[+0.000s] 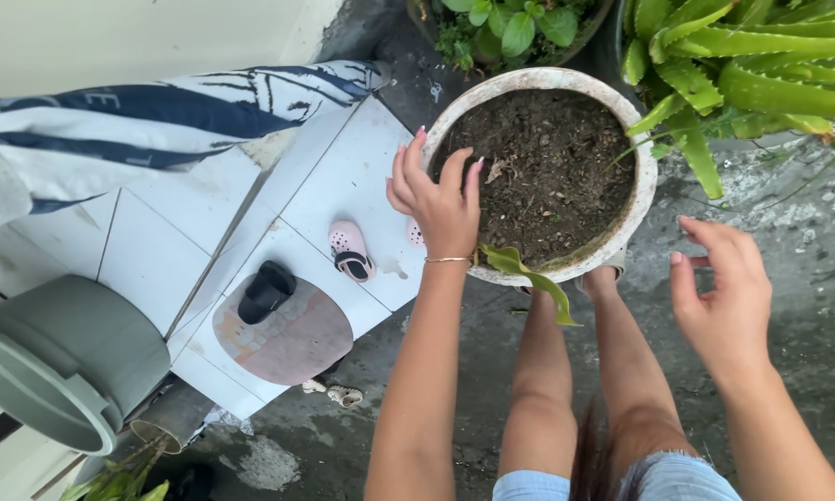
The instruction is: Tending to a potted plant by sifting through soil and repositioning a small sprout with hands
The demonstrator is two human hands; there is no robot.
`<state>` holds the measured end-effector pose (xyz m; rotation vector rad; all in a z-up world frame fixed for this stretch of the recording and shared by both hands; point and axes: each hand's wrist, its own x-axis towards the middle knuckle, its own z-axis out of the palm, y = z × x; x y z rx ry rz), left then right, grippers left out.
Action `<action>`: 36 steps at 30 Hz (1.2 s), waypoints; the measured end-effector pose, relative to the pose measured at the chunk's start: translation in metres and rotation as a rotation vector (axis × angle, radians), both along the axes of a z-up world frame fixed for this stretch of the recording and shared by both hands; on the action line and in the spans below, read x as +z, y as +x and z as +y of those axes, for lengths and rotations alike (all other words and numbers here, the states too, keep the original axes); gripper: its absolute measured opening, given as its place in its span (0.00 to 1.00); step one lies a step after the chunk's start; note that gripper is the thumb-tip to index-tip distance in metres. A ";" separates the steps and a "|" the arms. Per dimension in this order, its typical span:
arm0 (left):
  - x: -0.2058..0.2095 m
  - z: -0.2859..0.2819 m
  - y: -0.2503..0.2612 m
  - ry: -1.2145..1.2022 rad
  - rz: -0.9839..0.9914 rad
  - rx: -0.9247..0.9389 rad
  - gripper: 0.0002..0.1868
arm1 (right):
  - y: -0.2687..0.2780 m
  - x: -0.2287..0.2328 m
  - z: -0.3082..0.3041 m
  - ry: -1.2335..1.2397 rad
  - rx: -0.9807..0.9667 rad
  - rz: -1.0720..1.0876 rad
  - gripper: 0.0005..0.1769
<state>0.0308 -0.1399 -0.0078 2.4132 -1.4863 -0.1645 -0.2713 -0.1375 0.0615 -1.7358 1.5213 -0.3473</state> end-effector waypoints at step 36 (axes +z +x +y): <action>0.114 0.037 -0.207 0.109 0.905 -0.242 0.09 | -0.059 0.023 -0.008 0.023 -0.161 -0.079 0.10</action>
